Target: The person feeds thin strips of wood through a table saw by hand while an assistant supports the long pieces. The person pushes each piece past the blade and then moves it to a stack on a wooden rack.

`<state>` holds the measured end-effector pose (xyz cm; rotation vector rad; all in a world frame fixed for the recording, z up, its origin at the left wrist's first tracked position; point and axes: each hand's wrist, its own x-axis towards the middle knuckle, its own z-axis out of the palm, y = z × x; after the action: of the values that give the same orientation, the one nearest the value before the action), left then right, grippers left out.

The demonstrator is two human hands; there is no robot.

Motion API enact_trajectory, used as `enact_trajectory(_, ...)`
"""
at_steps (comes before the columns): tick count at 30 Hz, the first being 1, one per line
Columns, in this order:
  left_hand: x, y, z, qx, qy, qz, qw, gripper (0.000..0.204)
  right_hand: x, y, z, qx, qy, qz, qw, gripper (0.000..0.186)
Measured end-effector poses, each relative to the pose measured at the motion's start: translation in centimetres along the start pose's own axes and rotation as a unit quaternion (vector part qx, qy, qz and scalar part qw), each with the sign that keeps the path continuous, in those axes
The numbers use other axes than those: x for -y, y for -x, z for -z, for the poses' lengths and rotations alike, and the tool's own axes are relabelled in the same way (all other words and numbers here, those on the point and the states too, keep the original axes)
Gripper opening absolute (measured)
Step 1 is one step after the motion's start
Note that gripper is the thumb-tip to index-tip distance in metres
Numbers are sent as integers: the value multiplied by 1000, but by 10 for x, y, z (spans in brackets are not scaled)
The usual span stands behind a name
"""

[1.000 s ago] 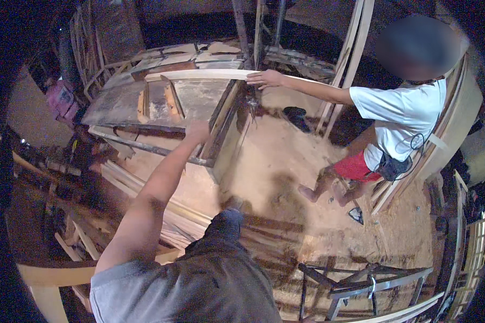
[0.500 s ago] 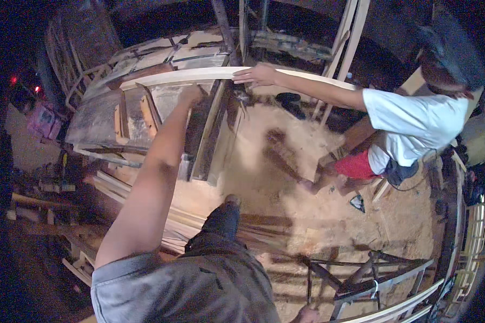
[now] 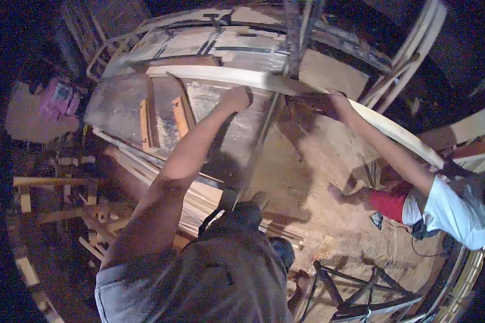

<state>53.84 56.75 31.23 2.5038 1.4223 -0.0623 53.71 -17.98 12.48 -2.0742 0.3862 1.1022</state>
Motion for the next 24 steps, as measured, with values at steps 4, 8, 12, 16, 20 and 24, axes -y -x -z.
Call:
enact_trajectory(4,112,2,69,-112,-127,54,984,27,40,-7,-9,16,-49,-1,999,32)
enact_trajectory(8,342,-76,29,-77,-206,93,971,34,69,-20,-2,39,-47,18,998,31)
enact_trajectory(12,307,-70,43,24,-151,106,983,36,67,-11,5,21,-40,13,999,31)
enact_trajectory(16,216,-36,71,-68,-80,142,984,37,58,-3,10,8,-41,9,999,31)
enact_trajectory(20,96,11,106,-20,-45,54,997,38,52,3,6,15,-42,-18,999,30)
enact_trajectory(24,114,-51,39,-131,-108,37,985,38,55,0,-1,24,-40,-22,999,30)
